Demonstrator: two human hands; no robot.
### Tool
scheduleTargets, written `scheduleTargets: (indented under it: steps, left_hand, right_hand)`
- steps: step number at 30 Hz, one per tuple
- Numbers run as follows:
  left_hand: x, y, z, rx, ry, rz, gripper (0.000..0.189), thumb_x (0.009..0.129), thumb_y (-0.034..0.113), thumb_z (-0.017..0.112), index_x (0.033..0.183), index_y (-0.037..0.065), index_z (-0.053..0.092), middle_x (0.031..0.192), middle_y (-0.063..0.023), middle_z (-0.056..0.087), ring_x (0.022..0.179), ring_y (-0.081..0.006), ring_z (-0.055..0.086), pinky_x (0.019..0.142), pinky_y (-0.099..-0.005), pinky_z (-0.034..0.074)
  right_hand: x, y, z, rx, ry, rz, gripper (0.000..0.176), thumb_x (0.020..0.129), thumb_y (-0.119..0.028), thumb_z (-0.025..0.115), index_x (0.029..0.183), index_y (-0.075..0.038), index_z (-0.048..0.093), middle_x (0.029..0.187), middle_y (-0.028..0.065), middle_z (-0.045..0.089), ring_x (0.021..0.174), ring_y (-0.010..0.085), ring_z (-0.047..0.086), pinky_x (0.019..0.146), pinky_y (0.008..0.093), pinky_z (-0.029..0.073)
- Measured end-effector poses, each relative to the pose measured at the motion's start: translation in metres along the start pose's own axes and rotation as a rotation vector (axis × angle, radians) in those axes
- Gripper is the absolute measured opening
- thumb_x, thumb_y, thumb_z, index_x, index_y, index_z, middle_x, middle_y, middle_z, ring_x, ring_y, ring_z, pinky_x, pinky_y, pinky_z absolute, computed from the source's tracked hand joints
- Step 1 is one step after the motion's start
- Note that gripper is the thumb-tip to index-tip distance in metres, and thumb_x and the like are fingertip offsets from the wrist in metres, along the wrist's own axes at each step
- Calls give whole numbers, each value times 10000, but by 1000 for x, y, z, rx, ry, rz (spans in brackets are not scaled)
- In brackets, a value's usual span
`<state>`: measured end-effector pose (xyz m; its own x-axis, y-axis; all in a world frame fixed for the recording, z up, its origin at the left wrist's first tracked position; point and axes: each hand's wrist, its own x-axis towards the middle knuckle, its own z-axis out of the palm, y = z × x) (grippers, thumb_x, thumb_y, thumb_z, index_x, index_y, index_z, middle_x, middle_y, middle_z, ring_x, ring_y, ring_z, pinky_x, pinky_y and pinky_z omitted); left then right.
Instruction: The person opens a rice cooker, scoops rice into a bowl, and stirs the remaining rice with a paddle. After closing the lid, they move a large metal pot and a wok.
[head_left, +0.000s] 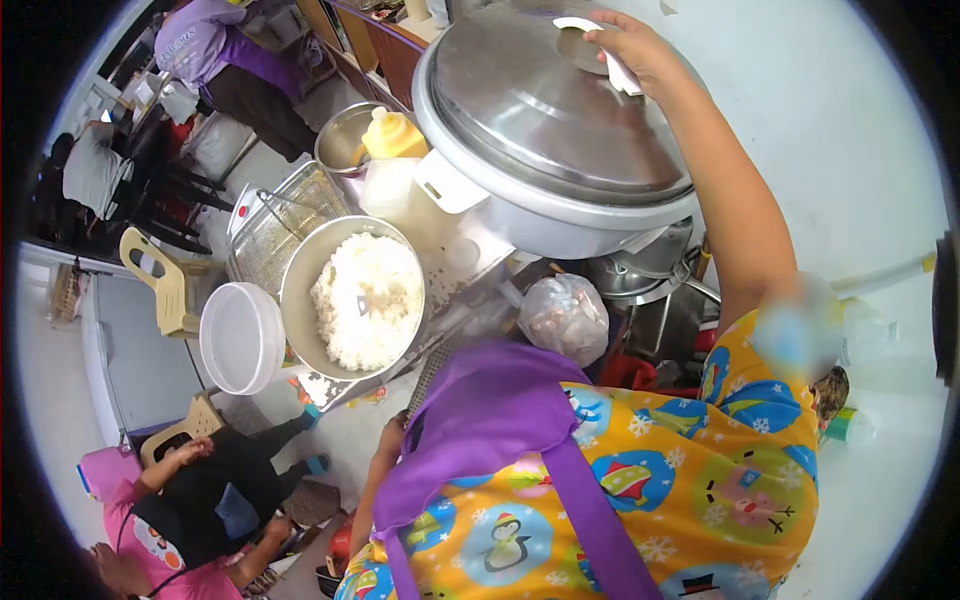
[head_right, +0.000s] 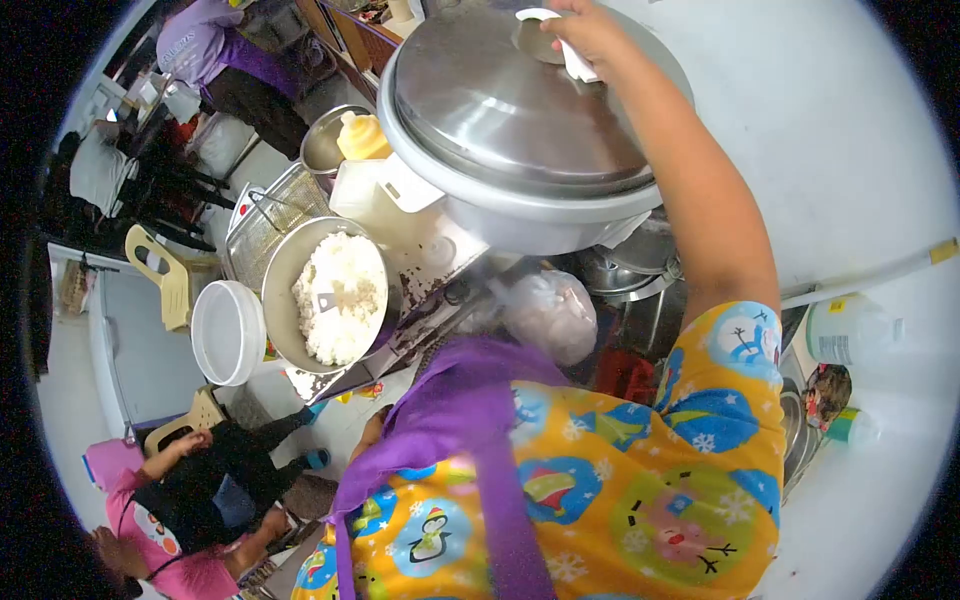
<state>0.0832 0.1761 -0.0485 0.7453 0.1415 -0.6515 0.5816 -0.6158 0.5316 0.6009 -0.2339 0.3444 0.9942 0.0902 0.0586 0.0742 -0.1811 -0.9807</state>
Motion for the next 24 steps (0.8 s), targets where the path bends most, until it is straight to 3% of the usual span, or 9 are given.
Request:
scheduleTargets:
  steps: [2,3,6,9,12,15,17,19,24]
  left_hand:
    - [-7,-5,-15,172,-16,69,501,860,345,577,1238,18,542,1053,-245,639,1003,-370,620,863,-414,487]
    - [7,-51,-6,156,51,143,501,853,348,586,1224,13,550,1069,-249,632,1005,-390,609,872,-428,483]
    - [-1,-55,-24,192,29,-29,511,851,347,599,1233,12,546,1086,-250,627,1000,-383,615,876,-420,485]
    - [2,-70,-31,184,24,-27,518,848,357,610,1223,4,554,1098,-243,627,1007,-363,620,871,-406,488]
    - [15,-101,-14,123,13,20,501,849,348,613,1202,-4,564,1102,-239,627,1016,-361,617,876,-401,487]
    - [18,-117,2,119,-12,14,459,857,317,613,1169,-17,575,1097,-242,628,1029,-369,609,877,-399,482]
    - [10,-113,5,146,-33,-13,441,861,304,611,1156,-22,578,1094,-244,628,1033,-372,605,876,-398,480]
    - [3,-112,5,162,-59,-19,439,862,303,611,1156,-22,578,1093,-244,628,1033,-371,606,875,-398,480]
    - [3,-105,0,180,-100,-18,435,863,300,610,1153,-22,579,1089,-243,629,1032,-368,607,874,-397,480]
  right_hand:
    - [-9,-9,4,-33,82,-26,424,808,-166,676,1191,-16,572,754,-5,591,583,53,480,518,199,368]
    - [-14,-14,3,-53,126,-37,427,807,-174,688,1181,-7,569,732,-19,572,566,45,462,505,193,355]
    - [-29,-48,-8,32,212,-44,378,812,-89,647,1179,-49,566,764,41,596,556,120,510,478,301,439]
    - [-32,-64,-59,-67,274,-422,125,780,-74,642,902,-54,625,725,24,575,550,123,498,492,264,428]
    - [-128,-108,-51,125,481,-307,185,772,-135,679,923,-46,618,724,18,574,574,120,492,523,235,436]
    - [-159,-77,-118,-34,459,-364,255,776,-162,681,1010,-99,602,699,26,565,570,127,491,635,329,544]
    - [-196,-57,-134,-43,678,-204,360,816,-193,692,1102,-4,584,663,-48,481,524,39,399,469,201,317]
    - [-229,-31,-137,4,824,-228,189,863,-208,624,927,-30,617,642,-31,469,545,63,405,494,232,316]
    - [-291,65,-162,175,1004,-93,175,893,-202,604,964,-46,570,645,-41,421,522,56,381,455,214,299]
